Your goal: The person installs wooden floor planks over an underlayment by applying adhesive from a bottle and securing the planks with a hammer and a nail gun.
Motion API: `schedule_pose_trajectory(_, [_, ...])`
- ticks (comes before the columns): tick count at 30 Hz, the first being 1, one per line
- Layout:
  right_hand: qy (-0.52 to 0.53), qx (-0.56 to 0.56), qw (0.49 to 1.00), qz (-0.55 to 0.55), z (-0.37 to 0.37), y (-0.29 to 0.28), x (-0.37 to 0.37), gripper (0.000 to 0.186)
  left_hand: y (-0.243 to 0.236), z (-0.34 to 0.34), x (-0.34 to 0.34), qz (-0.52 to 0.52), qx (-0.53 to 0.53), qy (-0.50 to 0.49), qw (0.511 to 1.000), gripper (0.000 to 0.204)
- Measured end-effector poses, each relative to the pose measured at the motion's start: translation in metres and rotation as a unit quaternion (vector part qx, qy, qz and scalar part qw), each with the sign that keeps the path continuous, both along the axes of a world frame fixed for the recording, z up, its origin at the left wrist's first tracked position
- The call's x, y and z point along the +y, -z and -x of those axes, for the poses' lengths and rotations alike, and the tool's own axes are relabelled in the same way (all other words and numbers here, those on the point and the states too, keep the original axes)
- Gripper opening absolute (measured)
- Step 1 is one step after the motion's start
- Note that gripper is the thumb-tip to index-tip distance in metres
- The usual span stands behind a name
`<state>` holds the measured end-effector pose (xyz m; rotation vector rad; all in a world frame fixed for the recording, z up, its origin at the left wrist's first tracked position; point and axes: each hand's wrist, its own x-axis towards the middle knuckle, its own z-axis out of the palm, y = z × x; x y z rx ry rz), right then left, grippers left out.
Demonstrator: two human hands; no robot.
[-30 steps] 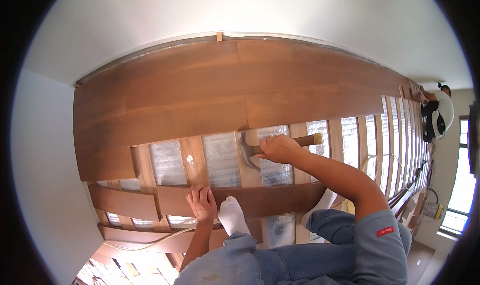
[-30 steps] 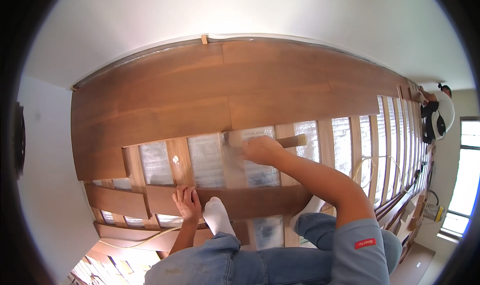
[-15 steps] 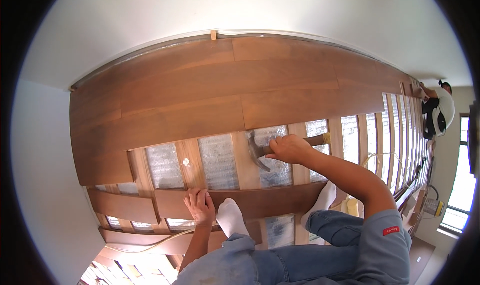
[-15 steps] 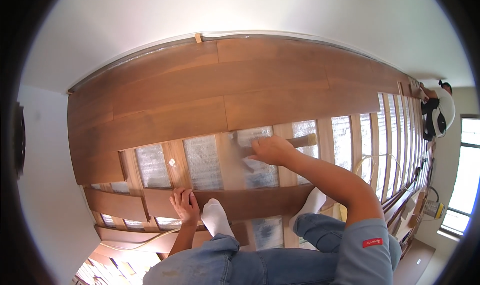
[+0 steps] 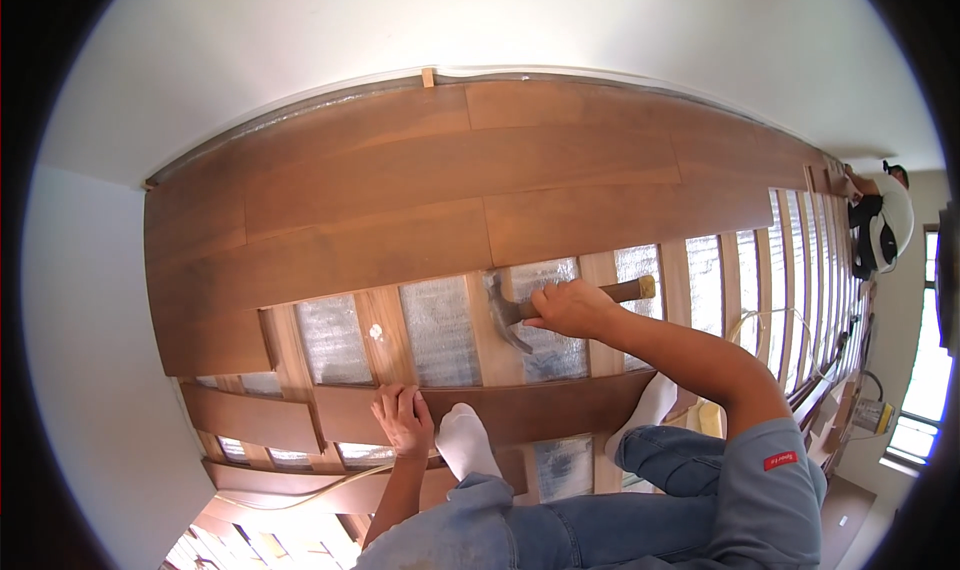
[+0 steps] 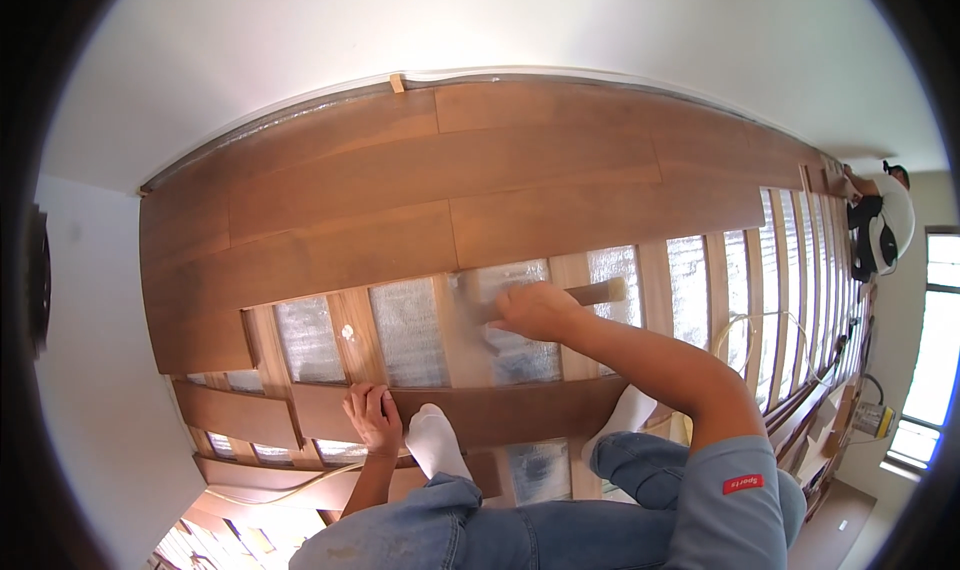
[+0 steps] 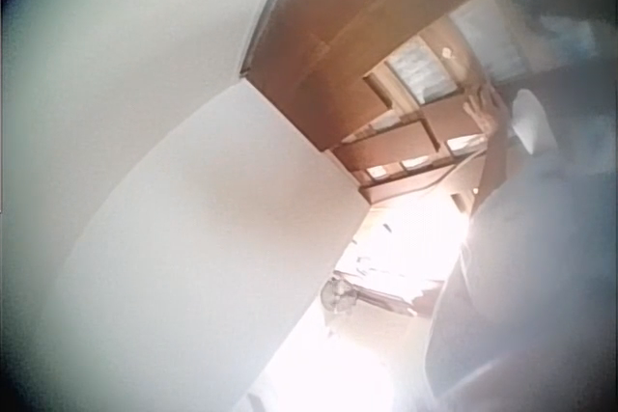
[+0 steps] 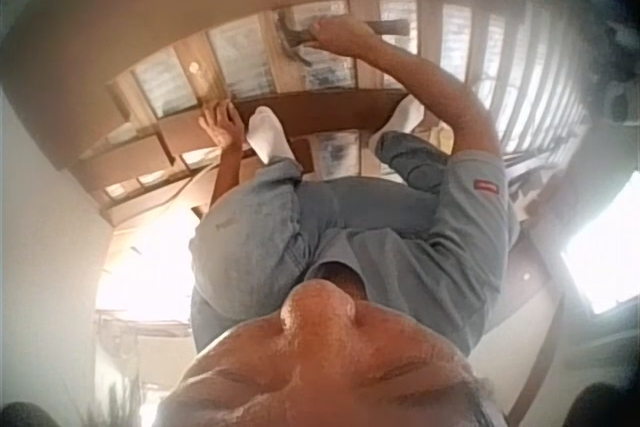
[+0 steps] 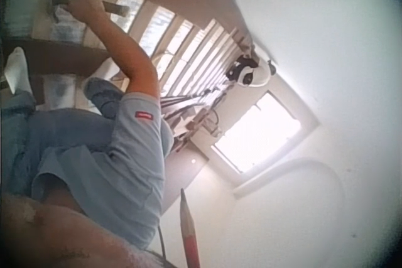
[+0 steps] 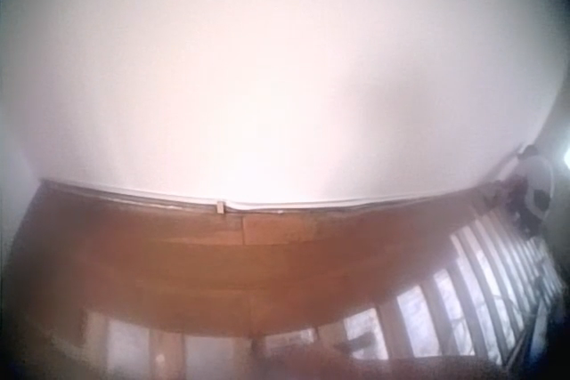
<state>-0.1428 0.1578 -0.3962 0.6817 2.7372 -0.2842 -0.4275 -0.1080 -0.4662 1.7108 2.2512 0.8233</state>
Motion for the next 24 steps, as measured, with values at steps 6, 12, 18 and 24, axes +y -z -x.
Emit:
schedule_pose_trajectory(6, [0.006, 0.032, 0.999, 0.002, -0.009, 0.0, 0.0, 0.055, -0.001, -0.001, 0.001, -0.003, 0.003, 0.001, 1.0, 0.016])
schedule_pose_trajectory(12, [0.029, 0.063, 0.998, 0.003, -0.016, 0.01, 0.001, 0.055, -0.001, -0.001, 0.0, -0.001, 0.007, 0.0, 1.0, 0.016])
schedule_pose_trajectory(18, [0.031, 0.059, 0.998, 0.002, -0.017, 0.008, 0.002, 0.056, -0.01, -0.004, 0.007, -0.003, 0.007, -0.006, 1.0, 0.017])
schedule_pose_trajectory(24, [0.057, -0.02, 0.995, 0.083, -0.041, -0.044, 0.008, 0.034, -0.019, -0.01, 0.086, -0.028, 0.013, 0.189, 0.982, 0.027])
